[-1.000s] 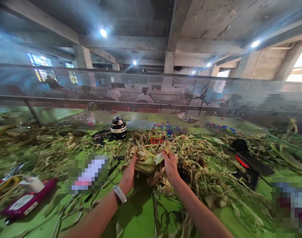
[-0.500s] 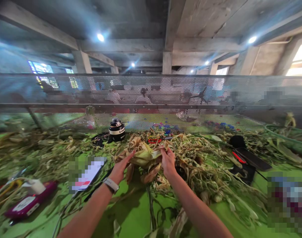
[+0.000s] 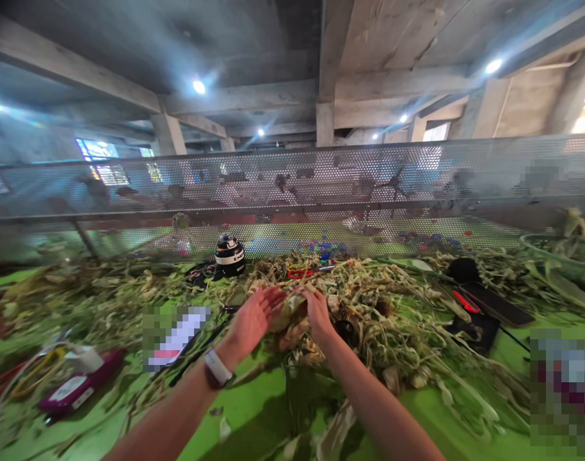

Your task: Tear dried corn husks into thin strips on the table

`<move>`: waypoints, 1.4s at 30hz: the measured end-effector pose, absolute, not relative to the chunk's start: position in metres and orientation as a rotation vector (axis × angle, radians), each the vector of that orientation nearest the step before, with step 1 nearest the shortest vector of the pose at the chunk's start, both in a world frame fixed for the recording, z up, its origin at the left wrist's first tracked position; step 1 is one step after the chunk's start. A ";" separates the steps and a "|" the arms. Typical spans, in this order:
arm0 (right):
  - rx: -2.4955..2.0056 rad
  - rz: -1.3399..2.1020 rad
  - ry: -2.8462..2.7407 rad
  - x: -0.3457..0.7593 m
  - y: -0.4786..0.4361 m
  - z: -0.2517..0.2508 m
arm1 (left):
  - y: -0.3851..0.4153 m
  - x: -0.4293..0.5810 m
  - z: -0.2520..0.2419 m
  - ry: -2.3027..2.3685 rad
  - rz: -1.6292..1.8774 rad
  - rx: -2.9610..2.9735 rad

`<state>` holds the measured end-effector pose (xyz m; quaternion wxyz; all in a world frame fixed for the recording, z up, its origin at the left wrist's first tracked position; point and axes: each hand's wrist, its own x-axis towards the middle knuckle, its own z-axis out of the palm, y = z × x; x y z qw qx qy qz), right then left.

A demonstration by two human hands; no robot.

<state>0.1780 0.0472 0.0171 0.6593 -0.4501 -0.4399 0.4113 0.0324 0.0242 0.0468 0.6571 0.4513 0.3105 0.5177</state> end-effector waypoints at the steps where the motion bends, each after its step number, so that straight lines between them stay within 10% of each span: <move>1: -1.011 0.934 -1.038 0.178 0.046 0.016 | 0.026 0.038 0.040 0.766 1.315 1.108; 17: -1.047 0.509 -1.493 0.172 0.043 0.007 | 0.035 0.052 -0.018 1.357 0.921 2.338; 42: -1.004 0.612 -1.393 0.182 -0.013 0.062 | 0.089 0.056 -0.013 1.621 0.725 2.226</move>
